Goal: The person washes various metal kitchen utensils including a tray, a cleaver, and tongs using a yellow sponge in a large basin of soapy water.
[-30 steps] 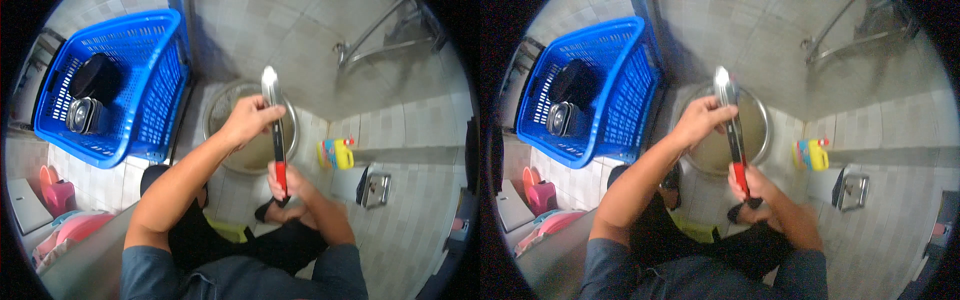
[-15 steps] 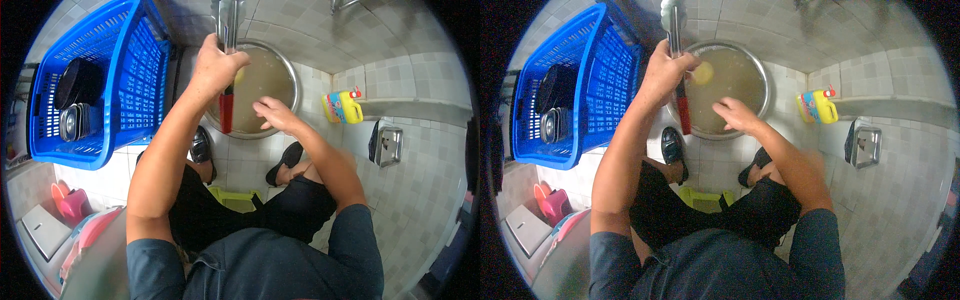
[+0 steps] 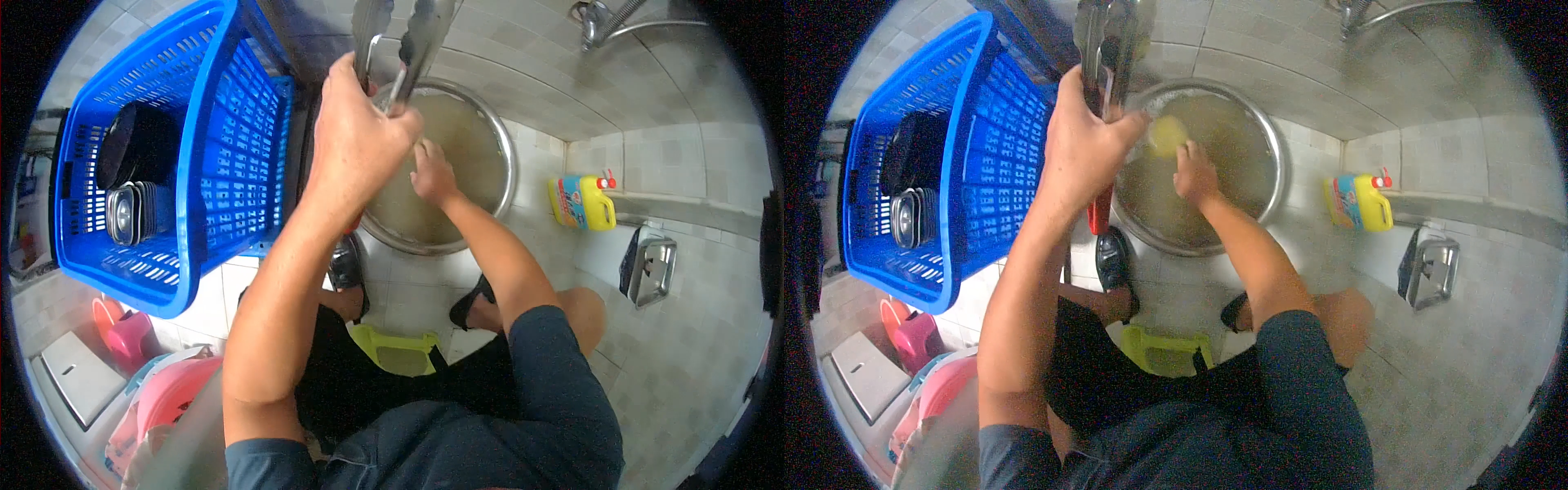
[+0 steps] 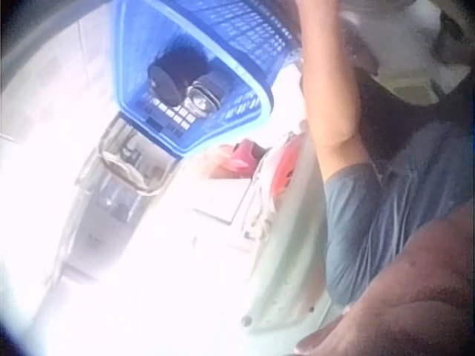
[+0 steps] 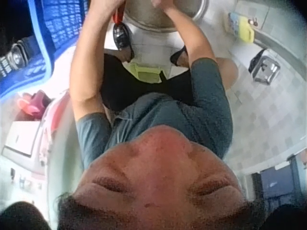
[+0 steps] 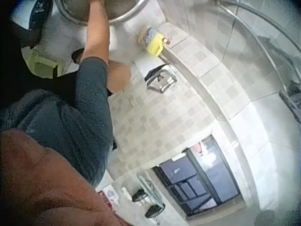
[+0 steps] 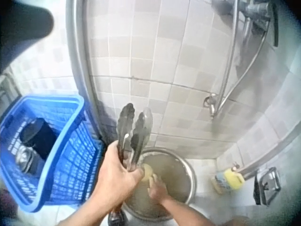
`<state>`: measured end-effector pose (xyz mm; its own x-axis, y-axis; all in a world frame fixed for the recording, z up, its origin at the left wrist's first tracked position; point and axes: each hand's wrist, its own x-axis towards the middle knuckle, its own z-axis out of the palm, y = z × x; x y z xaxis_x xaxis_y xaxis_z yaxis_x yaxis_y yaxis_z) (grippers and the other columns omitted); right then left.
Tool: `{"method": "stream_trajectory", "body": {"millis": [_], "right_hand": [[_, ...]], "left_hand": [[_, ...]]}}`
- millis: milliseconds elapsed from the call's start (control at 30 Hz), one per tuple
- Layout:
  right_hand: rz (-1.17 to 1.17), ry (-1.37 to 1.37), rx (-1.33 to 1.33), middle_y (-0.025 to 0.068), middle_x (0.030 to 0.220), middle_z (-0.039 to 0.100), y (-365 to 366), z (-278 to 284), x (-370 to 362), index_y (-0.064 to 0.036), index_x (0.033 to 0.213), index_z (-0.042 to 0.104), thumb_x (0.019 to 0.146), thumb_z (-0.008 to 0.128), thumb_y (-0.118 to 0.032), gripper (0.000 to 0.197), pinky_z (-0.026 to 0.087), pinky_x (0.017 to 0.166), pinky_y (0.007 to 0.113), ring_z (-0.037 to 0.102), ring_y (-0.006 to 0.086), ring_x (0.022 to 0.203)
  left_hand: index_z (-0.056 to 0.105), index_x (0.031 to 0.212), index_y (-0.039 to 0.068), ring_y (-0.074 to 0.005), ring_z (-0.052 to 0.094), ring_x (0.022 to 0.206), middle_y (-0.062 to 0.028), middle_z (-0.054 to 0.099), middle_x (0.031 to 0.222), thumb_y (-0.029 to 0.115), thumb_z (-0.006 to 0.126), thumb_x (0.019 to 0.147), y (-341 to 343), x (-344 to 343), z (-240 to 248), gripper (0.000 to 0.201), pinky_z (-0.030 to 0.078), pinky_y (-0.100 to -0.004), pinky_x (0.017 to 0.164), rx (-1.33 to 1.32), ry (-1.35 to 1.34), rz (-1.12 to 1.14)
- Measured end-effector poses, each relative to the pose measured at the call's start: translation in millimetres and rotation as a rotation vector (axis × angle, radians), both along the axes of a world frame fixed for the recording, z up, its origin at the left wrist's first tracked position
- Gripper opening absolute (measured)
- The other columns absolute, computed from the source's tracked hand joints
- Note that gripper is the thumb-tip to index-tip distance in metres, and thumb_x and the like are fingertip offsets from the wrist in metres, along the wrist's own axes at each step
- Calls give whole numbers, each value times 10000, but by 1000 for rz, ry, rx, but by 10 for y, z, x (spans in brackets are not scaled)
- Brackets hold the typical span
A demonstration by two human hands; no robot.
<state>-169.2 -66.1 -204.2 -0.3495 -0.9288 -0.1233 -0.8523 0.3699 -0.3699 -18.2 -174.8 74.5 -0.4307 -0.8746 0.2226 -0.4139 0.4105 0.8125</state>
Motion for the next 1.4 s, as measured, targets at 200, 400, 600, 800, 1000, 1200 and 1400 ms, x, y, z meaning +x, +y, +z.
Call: {"method": "stream_trajectory", "body": {"millis": [200, 400, 600, 800, 1000, 1200, 1400], "right_hand": [[236, 266, -215, 159, 1373, 508, -400, -497, -111, -45, 1378, 490, 901, 490, -104, 481, 314, 1065, 629, 432, 388, 1320], [141, 106, -255, 128, 927, 664, -328, -838, -227, -68, 1088, 683, 870, 541, -153, 274, 401, 939, 620, 612, 374, 943], [-373, -1243, -218, 129, 980, 677, 1, 46, -353, -45, 1097, 665, 909, 605, -155, 226, 534, 752, 539, 663, 324, 896], [-796, -1728, -477, 195, 1170, 610, 505, 481, -550, 3, 1247, 529, 897, 461, 54, 360, 544, 861, 626, 642, 375, 1050], [-961, -1543, -411, 135, 1050, 568, 743, 564, -376, -27, 1211, 506, 906, 344, 72, 359, 450, 523, 340, 580, 234, 790], [-1064, -1414, -304, 71, 1043, 546, 841, 673, -605, -132, 1160, 544, 910, 511, -195, 260, 359, 494, 292, 539, 196, 852], [-1074, -1185, -319, 18, 817, 545, 670, 915, -447, -165, 1042, 573, 911, 609, -491, 353, 262, 424, 259, 491, 132, 628]], "left_hand": [[446, 1291, -91, -257, 647, 971, -199, 658, 1067, 141, 748, 735, 88, -63, 5, 674, 496, -350, 893, 112, -39, -27], [423, 1313, -98, -275, 653, 971, -211, 659, 1073, 142, 741, 724, 98, -66, 83, 711, 495, -356, 906, 229, -38, -44], [420, 1326, -101, -319, 660, 974, -241, 661, 1066, 180, 745, 717, 103, 36, 96, 746, 498, -377, 899, 204, -52, -31], [434, 1324, -67, -351, 634, 959, -203, 623, 1020, 179, 693, 724, 303, -200, 254, 699, 502, -418, 863, 270, -8, -79], [454, 1262, -91, -376, 628, 976, -226, 626, 1033, 171, 683, 738, 327, -175, 221, 629, 492, -434, 879, 255, -14, -80], [475, 1286, -70, -360, 674, 915, -245, 676, 969, 207, 693, 713, 397, -274, 298, 673, 517, -417, 847, 262, -29, -68], [481, 1165, -110, -396, 638, 982, -262, 638, 1006, 169, 693, 742, 390, -211, 360, 549, 493, -445, 884, 358, -3, -125]]}}
